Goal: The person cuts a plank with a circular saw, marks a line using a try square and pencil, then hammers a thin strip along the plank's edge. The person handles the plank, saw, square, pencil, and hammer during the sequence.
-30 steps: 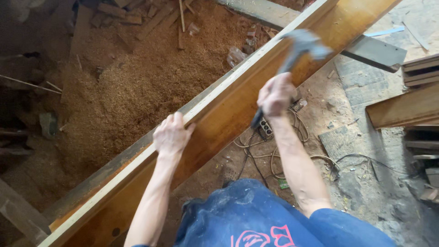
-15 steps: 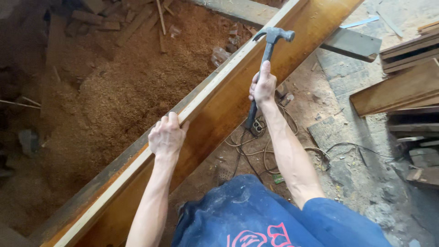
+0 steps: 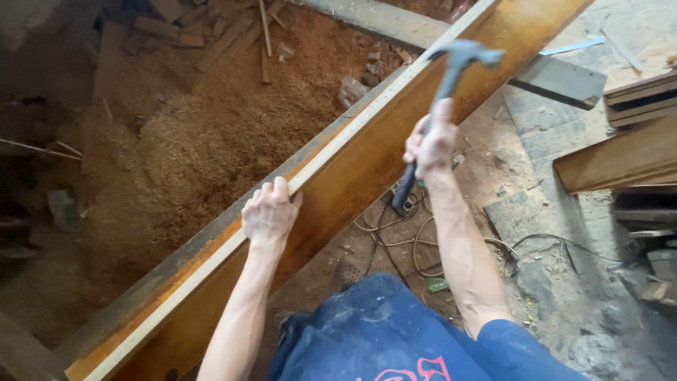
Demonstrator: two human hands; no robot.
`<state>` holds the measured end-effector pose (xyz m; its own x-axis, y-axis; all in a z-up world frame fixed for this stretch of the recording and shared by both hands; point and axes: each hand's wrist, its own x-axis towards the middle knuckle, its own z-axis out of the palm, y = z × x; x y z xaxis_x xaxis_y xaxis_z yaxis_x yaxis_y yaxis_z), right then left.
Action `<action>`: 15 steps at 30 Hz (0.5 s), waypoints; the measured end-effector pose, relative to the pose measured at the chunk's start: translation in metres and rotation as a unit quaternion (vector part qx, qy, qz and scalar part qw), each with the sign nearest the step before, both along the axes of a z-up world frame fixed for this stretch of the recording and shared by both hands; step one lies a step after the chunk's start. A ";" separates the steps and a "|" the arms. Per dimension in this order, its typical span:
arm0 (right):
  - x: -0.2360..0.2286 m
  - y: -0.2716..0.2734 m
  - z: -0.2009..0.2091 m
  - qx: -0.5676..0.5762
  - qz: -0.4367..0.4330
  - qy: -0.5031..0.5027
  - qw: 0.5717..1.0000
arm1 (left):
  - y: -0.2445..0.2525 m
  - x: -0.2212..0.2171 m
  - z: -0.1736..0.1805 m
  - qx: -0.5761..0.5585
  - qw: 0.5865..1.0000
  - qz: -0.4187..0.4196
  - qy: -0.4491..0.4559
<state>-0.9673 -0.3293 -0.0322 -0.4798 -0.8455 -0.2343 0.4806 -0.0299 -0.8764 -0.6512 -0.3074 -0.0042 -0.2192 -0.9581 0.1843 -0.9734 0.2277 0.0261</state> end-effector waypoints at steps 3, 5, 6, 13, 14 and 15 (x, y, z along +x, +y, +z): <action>-0.008 -0.006 0.002 -0.096 -0.054 0.023 0.994 | 0.001 -0.003 -0.004 -0.014 1.000 -0.006 0.006; 0.000 -0.004 -0.004 -0.129 -0.086 0.126 0.980 | 0.001 0.001 -0.007 -0.006 1.000 -0.007 0.001; 0.009 0.000 -0.010 -0.044 -0.011 0.147 0.988 | 0.001 0.003 -0.009 -0.003 1.000 -0.010 -0.001; 0.017 0.031 -0.026 -0.027 0.001 0.206 0.978 | -0.018 0.013 0.005 0.037 0.999 0.005 0.000; 0.011 0.030 -0.022 -0.014 -0.010 0.226 0.974 | -0.022 0.012 0.009 0.050 0.999 0.015 -0.002; 0.006 0.033 -0.020 0.004 -0.017 0.245 0.969 | -0.023 0.012 0.011 0.068 0.997 0.027 -0.004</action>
